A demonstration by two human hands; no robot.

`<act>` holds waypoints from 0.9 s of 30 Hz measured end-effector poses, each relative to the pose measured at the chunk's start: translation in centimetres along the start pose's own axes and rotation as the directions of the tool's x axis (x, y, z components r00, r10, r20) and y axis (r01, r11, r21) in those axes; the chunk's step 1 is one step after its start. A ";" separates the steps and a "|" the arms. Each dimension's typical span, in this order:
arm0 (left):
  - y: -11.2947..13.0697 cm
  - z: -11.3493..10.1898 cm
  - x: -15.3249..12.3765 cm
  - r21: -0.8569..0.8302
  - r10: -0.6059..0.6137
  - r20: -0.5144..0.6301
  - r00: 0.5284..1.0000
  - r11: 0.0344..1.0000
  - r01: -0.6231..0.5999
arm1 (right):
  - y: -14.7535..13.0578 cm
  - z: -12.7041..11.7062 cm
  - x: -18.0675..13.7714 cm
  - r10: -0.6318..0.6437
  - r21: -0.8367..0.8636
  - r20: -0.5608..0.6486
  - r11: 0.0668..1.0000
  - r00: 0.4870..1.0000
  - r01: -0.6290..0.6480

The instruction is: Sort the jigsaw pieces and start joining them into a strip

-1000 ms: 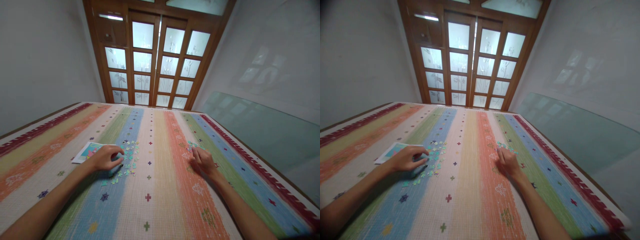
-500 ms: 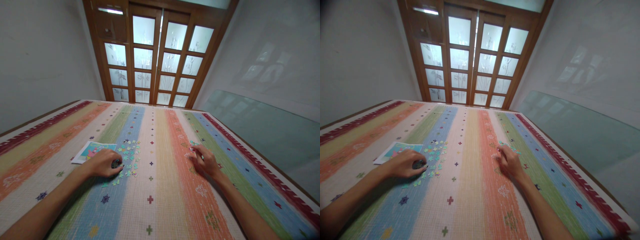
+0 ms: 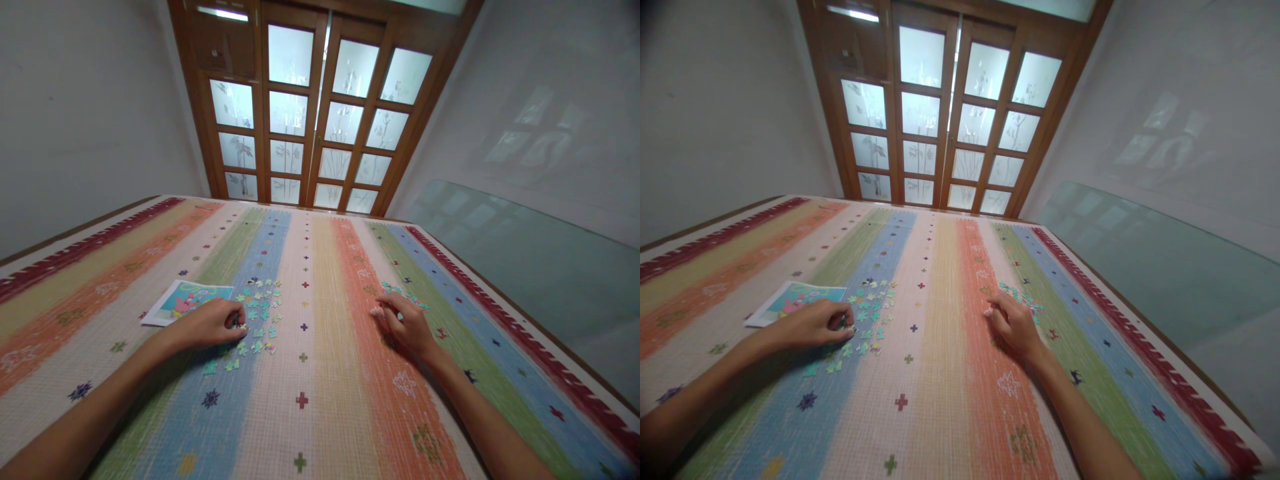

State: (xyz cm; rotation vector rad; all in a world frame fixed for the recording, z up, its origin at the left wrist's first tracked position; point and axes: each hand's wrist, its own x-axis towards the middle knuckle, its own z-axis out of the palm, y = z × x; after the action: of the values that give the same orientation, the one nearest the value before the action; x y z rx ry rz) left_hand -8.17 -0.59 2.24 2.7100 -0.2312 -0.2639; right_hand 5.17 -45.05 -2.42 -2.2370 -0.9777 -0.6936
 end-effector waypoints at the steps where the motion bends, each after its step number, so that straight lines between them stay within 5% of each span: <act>1: 0.0 0.0 0.0 -0.024 -0.015 0.011 1.000 1.000 0.015 | 0.0 0.0 0.0 -0.005 0.003 0.001 1.000 1.000 0.005; 8: 0.8 -0.7 0.0 -0.189 0.071 0.020 0.997 0.980 -0.066 | -1.0 0.2 0.2 -0.040 0.038 0.051 0.999 0.998 0.038; 16: 4.2 -0.8 1.2 -0.486 0.160 0.033 0.987 0.865 -0.124 | -5.6 1.4 0.8 -0.210 0.214 0.252 0.964 0.945 0.158; 27: 9.5 3.9 4.0 -0.583 0.257 0.017 0.966 0.788 -0.199 | -11.5 2.9 0.9 -0.227 0.349 0.424 0.934 0.877 0.073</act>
State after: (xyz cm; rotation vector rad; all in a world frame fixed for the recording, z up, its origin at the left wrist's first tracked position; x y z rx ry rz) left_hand -6.30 -11.39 2.05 2.0399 -0.4289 -0.3307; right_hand -2.55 -36.28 -0.28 -2.0760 -1.3963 -0.0381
